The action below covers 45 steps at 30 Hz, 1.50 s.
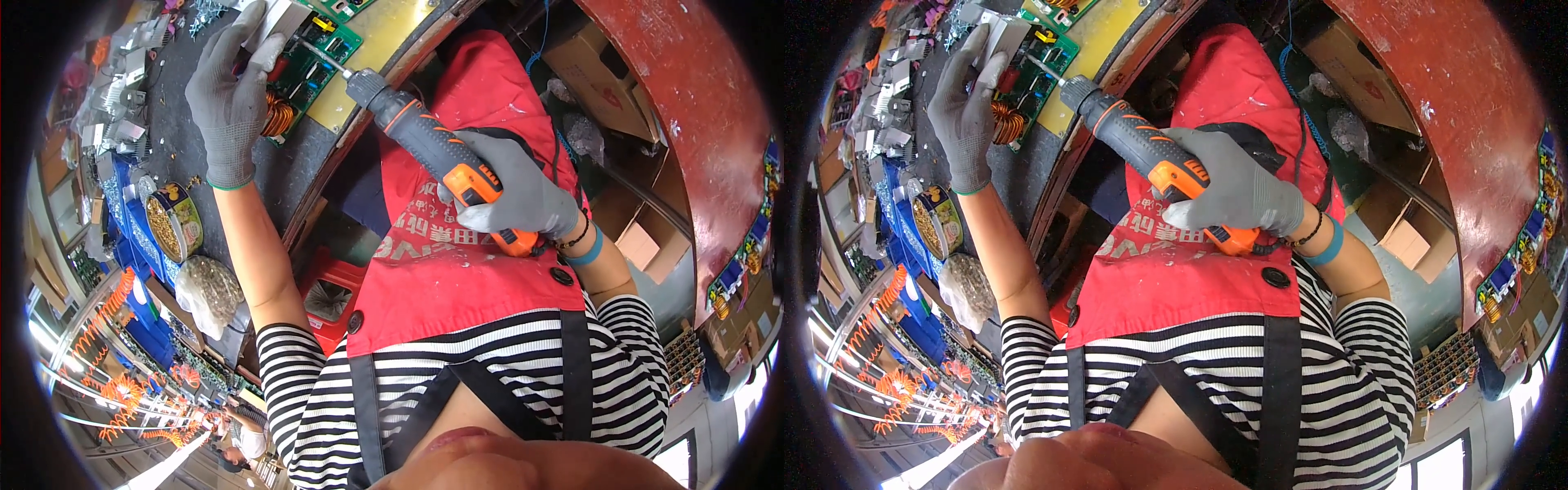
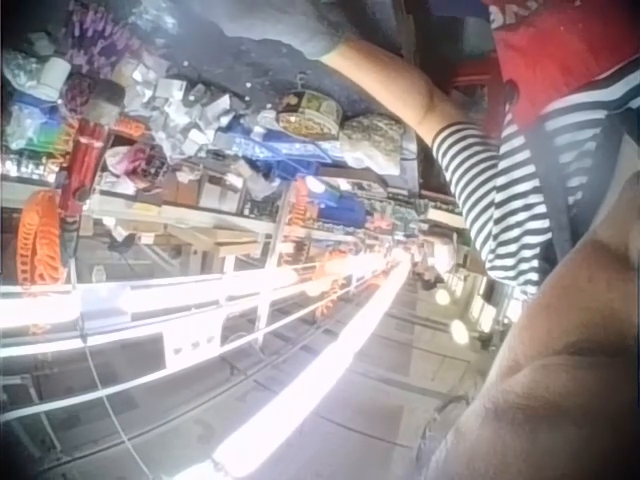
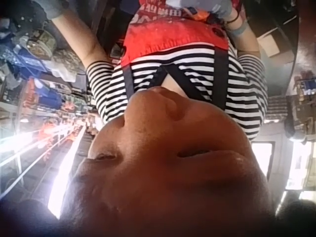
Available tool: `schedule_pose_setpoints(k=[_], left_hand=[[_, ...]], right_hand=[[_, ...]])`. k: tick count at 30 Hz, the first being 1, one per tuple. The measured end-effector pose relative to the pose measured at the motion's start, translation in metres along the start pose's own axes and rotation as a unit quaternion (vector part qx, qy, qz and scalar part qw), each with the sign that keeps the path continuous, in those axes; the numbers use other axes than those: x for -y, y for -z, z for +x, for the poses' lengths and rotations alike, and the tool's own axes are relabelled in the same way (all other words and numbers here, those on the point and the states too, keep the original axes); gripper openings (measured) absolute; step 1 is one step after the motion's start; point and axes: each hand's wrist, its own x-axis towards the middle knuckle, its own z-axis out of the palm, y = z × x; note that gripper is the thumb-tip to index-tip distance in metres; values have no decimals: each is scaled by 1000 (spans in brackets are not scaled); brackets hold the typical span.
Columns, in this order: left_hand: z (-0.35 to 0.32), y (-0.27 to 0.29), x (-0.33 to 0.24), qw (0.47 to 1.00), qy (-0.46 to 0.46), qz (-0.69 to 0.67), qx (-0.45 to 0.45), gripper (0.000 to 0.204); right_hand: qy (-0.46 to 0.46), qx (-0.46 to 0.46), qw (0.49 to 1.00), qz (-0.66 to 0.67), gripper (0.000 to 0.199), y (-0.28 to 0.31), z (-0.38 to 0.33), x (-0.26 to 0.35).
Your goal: The person assembles electronic components onto a printed circuit board by securing a heat sink and an inductor with screws using an electric screwdriver.
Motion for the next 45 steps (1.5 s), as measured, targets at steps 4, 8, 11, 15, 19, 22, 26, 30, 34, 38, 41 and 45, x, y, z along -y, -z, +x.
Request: schedule_pose_setpoints(k=[4,8,11,15,19,22,26,30,34,38,41,45], left_hand=[[0,-1,-7,1000,4,-21,-3,37],[1,0,-9,1000,-2,-20,3,36],[2,-2,-10,1000,-1,-12,-1,36],[4,-4,-12,1000,-3,-7,-11,35],[9,-4,-5,999,-29,-4,-37,37],[7,-3,-4,999,-10,-25,-44,38],[5,3,-18,998,35,47,-34,38],[-2,10,-12,992,9,24,-123,33],[-6,56,55,869,303,-215,-326,27],[27,41,137,960,154,97,-214,23],[54,33,142,953,237,49,-182,23],[51,32,126,947,320,5,1,27]], right_hand=[[11,-2,999,-31,62,0,2,0],[44,-6,998,-39,60,3,3,-1],[-27,53,993,105,63,8,3,2],[-51,119,942,311,74,13,7,-9],[-55,185,880,434,84,20,16,-24],[-78,211,863,452,84,25,21,-20],[-77,116,972,189,88,24,16,13],[-17,34,995,-91,83,31,4,27],[4,47,993,-113,85,39,-13,20],[8,53,992,-115,87,38,-14,18],[26,51,989,-133,88,37,-14,20],[-2,33,994,-101,87,37,-20,25]])
